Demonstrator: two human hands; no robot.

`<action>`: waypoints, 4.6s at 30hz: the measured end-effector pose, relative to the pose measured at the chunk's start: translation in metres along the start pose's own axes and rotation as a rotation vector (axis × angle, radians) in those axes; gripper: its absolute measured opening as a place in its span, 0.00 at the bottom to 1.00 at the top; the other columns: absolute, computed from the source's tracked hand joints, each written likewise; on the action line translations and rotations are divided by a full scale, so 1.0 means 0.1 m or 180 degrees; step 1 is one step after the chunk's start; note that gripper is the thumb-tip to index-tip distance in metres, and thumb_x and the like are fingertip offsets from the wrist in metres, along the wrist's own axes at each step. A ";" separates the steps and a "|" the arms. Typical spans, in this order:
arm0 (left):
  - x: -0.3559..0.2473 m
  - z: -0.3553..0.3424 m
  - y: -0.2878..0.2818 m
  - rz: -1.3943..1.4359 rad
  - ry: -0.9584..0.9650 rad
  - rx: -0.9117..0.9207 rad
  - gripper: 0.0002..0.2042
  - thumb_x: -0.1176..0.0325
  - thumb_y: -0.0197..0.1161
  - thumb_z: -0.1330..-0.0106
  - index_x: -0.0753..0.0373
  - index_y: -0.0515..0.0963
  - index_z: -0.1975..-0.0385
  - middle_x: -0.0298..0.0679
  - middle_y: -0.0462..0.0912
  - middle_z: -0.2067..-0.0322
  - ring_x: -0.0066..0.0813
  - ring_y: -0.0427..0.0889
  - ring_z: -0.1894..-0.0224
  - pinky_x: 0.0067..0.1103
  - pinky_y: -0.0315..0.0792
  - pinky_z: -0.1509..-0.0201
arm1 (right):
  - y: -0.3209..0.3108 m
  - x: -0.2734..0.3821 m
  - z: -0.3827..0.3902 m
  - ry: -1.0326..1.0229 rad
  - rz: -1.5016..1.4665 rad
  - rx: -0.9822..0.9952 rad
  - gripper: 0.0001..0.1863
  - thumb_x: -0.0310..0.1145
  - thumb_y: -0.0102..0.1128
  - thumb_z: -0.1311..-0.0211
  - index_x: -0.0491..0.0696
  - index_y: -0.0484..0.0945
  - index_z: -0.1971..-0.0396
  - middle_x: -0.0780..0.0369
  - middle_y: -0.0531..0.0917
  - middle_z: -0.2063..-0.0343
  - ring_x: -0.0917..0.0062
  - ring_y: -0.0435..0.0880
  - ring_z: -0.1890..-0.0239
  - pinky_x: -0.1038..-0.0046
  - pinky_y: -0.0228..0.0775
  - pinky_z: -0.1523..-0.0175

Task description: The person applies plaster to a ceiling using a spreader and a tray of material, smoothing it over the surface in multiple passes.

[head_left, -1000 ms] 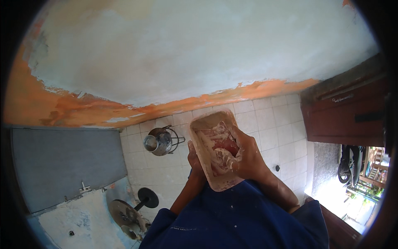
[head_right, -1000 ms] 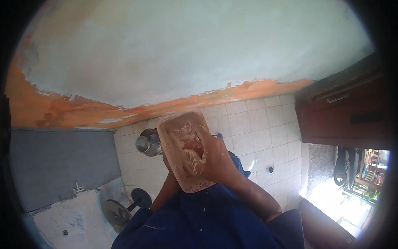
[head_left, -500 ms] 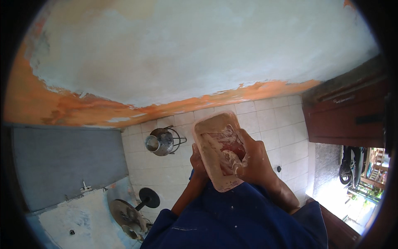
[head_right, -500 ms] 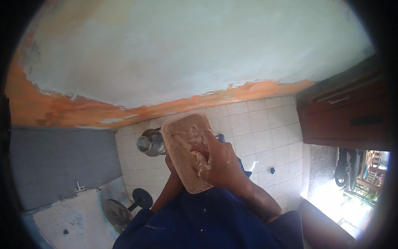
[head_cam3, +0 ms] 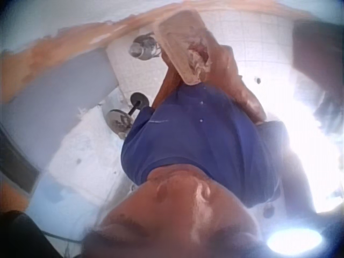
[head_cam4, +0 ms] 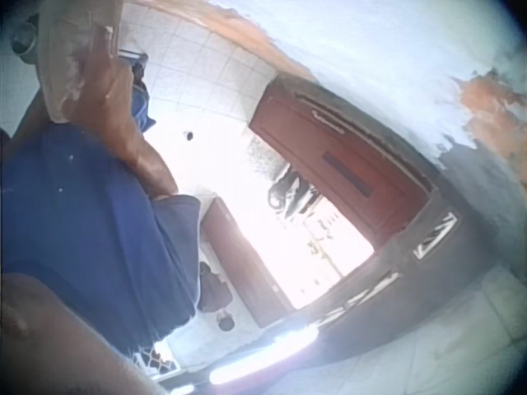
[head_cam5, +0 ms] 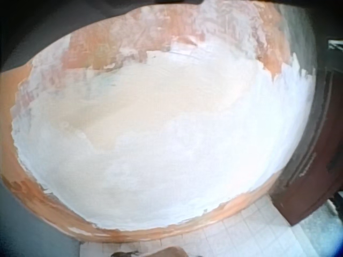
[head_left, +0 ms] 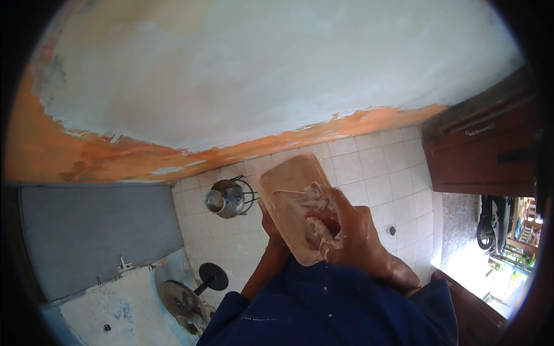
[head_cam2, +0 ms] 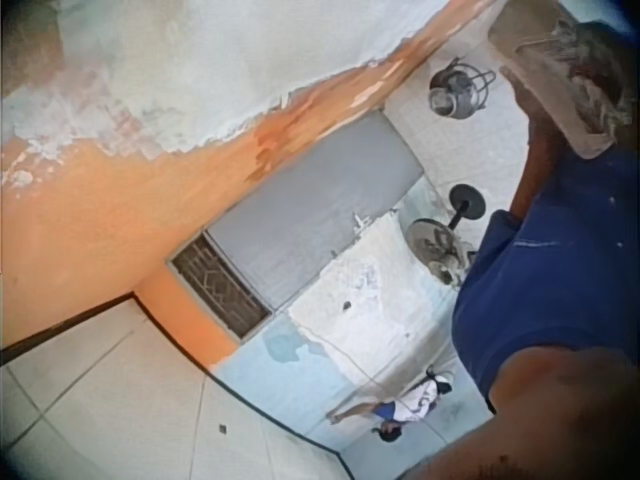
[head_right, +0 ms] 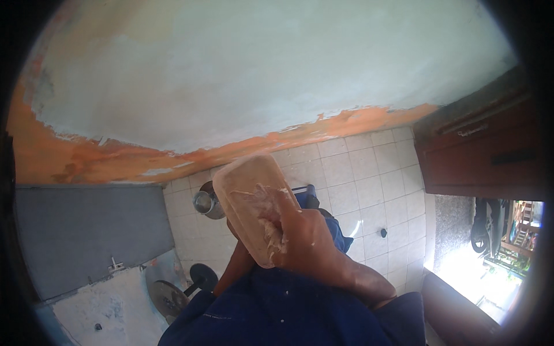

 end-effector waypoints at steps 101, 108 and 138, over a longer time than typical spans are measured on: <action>-0.19 0.11 -0.51 -0.0965 0.0979 -0.1024 0.28 0.46 0.35 0.32 0.60 0.55 0.40 0.47 0.66 0.46 0.39 0.66 0.43 0.36 0.61 0.39 | 0.31 0.06 -0.19 -0.0266 0.0676 0.0384 0.40 0.26 0.66 0.67 0.38 0.59 0.48 0.51 0.79 0.77 0.56 0.80 0.73 0.64 0.74 0.68; -0.17 0.10 -0.50 -0.0977 0.0996 -0.1007 0.28 0.46 0.35 0.32 0.60 0.54 0.40 0.47 0.66 0.46 0.40 0.66 0.43 0.37 0.61 0.39 | 0.17 0.03 -0.19 -0.0160 0.0640 0.0235 0.38 0.26 0.66 0.67 0.37 0.60 0.50 0.51 0.78 0.79 0.56 0.80 0.75 0.63 0.73 0.69; -0.23 0.04 -0.17 -0.0973 0.1017 -0.0739 0.30 0.44 0.36 0.33 0.60 0.53 0.39 0.48 0.64 0.45 0.42 0.65 0.43 0.38 0.60 0.38 | 0.22 0.01 -0.18 -0.0510 0.0913 -0.0130 0.41 0.24 0.65 0.68 0.38 0.59 0.47 0.52 0.80 0.77 0.57 0.81 0.74 0.65 0.74 0.70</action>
Point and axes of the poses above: each hand's wrist, its own z-axis away from the middle knuckle, its own y-axis out of the palm, x = y × z, the point moved 6 cm from there along -z, towards the middle knuckle
